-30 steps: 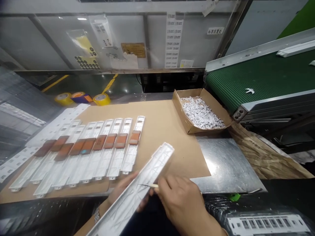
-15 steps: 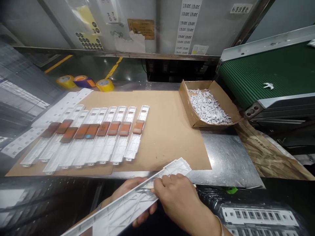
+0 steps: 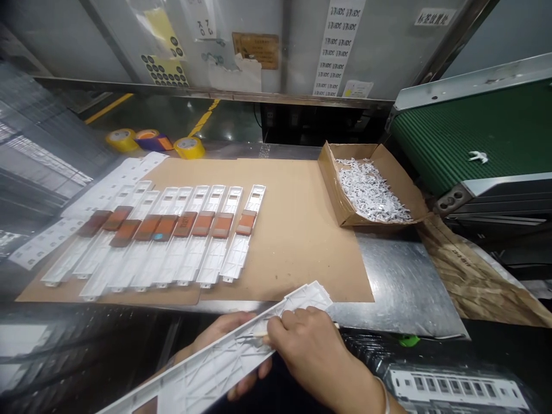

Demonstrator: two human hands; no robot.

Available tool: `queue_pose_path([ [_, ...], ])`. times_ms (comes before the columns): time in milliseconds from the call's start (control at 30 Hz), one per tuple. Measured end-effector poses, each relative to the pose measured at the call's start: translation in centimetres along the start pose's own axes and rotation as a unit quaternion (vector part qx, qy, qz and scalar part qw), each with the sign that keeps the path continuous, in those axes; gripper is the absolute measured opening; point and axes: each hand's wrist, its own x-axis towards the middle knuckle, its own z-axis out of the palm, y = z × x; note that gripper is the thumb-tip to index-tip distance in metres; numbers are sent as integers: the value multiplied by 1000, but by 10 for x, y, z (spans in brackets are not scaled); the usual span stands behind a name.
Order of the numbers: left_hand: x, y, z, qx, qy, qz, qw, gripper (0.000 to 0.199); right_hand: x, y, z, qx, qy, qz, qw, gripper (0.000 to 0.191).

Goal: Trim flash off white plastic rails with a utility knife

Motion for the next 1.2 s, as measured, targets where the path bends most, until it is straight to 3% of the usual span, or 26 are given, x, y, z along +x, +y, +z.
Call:
queue_pose_path([
  [267, 0, 2, -3, -7, 5, 18, 1000, 66, 7, -3, 5, -17, 30, 19, 999, 22],
  [467, -3, 4, -6, -2, 4, 2, 1000, 67, 9, 2, 4, 14, 5, -15, 1000, 18],
  [667, 0, 1, -8, 6, 3, -11, 1000, 71, 10, 1, 10, 8, 12, 6, 1000, 20],
  [767, 1, 1, -12, 15, 5, -15, 1000, 70, 11, 3, 10, 36, 32, -5, 999, 29],
  [867, -4, 4, -17, 15, 11, 3, 1000, 67, 8, 12, 7, 78, 96, 11, 992, 31],
  [933, -10, 7, -18, 11, 12, 23, 1000, 66, 2, 24, 8, 98, 164, 66, 979, 25],
  [1033, -24, 12, -17, 5, -4, 42, 999, 68, -13, 49, 21, 81, 249, 275, 925, 25],
  [1133, -36, 15, -13, -24, -21, 112, 993, 58, -27, 78, 48, 69, 241, 499, 830, 36],
  [1167, -38, 14, -14, -41, -29, 153, 987, 50, -30, 86, 58, 70, 229, 532, 812, 38],
  [1200, -39, 12, -15, -55, -39, 188, 980, 41, -32, 93, 68, 63, 212, 539, 813, 37],
])
